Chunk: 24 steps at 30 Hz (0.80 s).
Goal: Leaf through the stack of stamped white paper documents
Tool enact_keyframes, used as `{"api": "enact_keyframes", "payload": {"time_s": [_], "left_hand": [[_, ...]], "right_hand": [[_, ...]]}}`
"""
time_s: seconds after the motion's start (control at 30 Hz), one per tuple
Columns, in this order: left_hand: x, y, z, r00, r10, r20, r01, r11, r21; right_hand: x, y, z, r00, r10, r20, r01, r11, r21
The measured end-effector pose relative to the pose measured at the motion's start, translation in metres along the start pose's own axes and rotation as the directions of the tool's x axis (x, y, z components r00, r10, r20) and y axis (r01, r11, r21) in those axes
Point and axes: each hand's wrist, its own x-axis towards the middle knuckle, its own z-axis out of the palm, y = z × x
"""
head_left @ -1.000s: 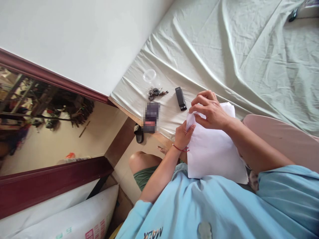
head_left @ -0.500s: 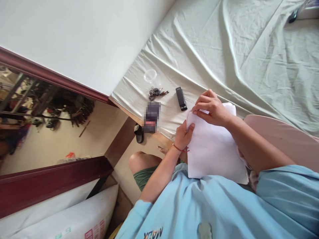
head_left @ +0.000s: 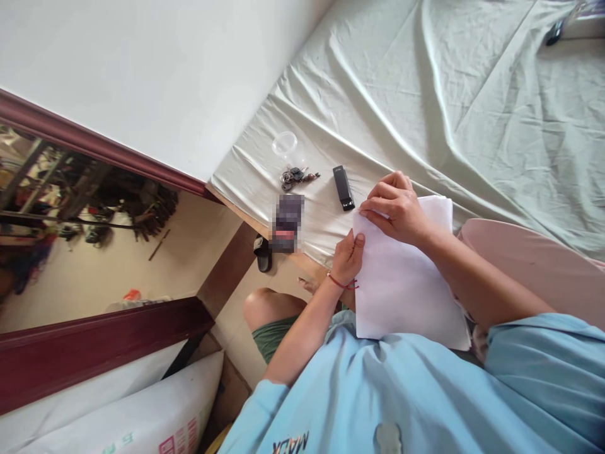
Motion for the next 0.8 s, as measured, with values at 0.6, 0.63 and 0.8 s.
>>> {"api": "enact_keyframes", "payload": {"time_s": [0.6,0.63,0.8], "left_hand": [[0.016,0.013,0.005,0.976,-0.026,-0.216,0.013,0.998,-0.062],[0.019,0.014,0.004,0.976,-0.047,-0.211,0.034,0.997,-0.062],[0.027,0.01,-0.003,0.961,-0.158,-0.226,0.133,0.984,-0.122]], "right_hand": [[0.012,-0.007,-0.003,0.932,0.18,0.315,-0.181,0.983,-0.028],[0.012,-0.006,-0.003,0.919,0.202,0.338,-0.198,0.979,-0.047],[0.014,0.019,-0.017,0.814,0.359,0.458,-0.287,0.932,-0.22]]}}
